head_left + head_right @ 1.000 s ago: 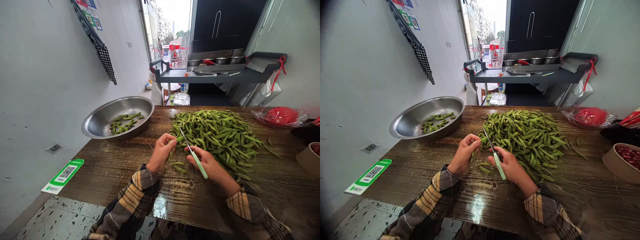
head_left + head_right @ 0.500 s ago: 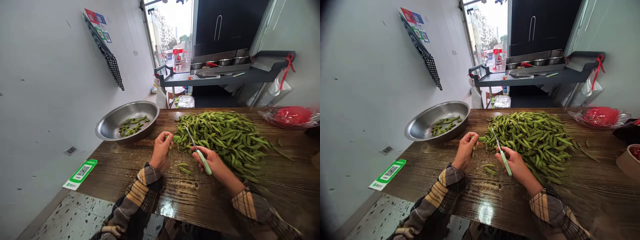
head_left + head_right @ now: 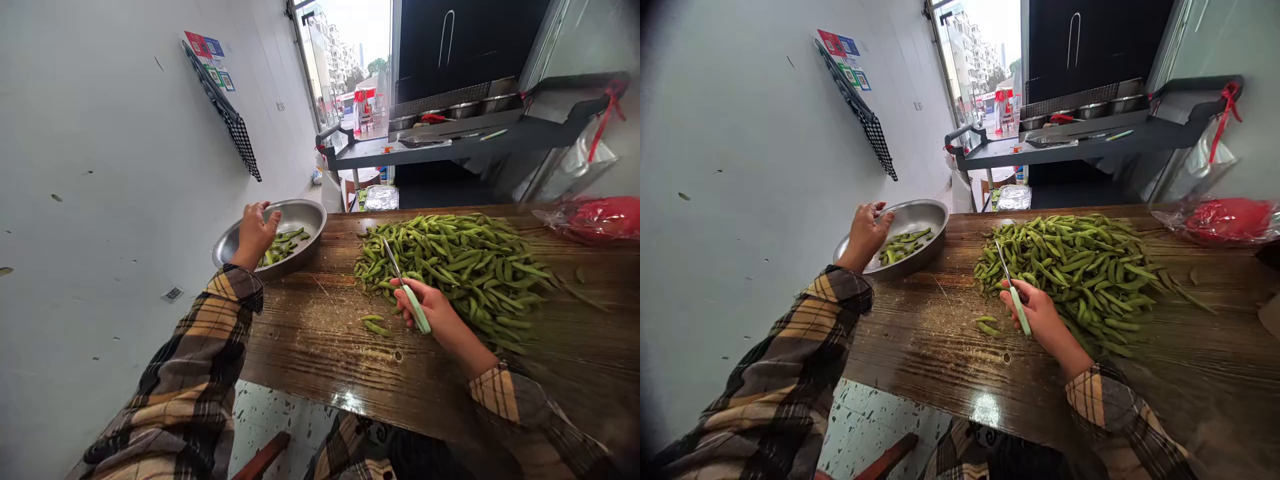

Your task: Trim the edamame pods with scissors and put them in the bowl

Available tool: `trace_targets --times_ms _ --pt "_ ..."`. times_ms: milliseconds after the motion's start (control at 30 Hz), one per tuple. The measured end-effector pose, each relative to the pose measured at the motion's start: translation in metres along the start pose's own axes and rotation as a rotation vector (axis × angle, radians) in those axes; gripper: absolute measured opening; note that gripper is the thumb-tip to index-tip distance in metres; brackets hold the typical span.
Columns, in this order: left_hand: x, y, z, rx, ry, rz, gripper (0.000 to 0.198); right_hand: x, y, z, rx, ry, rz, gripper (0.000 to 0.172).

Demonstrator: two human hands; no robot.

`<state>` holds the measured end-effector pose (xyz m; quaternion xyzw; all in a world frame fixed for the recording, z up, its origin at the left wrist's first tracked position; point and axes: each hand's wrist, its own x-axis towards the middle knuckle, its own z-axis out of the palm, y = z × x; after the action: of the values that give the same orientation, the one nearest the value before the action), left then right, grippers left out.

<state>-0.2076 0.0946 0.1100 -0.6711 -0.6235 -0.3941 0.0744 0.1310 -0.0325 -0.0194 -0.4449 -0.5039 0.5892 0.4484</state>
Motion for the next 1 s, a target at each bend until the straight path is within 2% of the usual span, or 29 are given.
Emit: trace_targets --times_ms 133,233,367,500,633,700,767,933,1000 --pt "-0.05 0.043 0.02 -0.17 -0.266 0.091 0.024 -0.001 -0.002 -0.004 0.003 0.036 -0.019 0.056" --pt "-0.095 0.072 0.04 -0.255 -0.557 0.238 0.015 -0.001 -0.005 -0.005 0.0 0.048 -0.033 0.054" --pt "-0.144 0.089 0.067 -0.281 -0.817 0.394 0.011 0.0 -0.006 -0.004 -0.007 0.049 -0.028 0.055" --pt "-0.164 0.096 0.088 -0.19 -0.918 0.447 0.005 0.002 -0.003 -0.004 -0.028 0.043 -0.045 0.056" --pt "-0.161 0.101 0.095 -0.137 -0.935 0.483 0.004 0.006 0.0 -0.003 -0.023 0.033 -0.041 0.056" --pt "-0.155 0.101 0.097 -0.192 -0.895 0.421 0.005 0.007 0.001 -0.002 -0.005 0.03 -0.015 0.057" --pt "-0.146 0.099 0.099 -0.334 -0.855 0.281 0.004 0.009 0.0 -0.001 0.001 0.024 -0.025 0.057" --pt "-0.13 0.092 0.1 -0.922 -0.787 -0.218 0.024 0.008 0.0 0.001 -0.003 0.018 -0.039 0.054" --pt "-0.13 0.089 0.1 -1.074 -0.74 -0.377 0.034 0.007 0.001 0.002 -0.021 0.0 -0.026 0.055"
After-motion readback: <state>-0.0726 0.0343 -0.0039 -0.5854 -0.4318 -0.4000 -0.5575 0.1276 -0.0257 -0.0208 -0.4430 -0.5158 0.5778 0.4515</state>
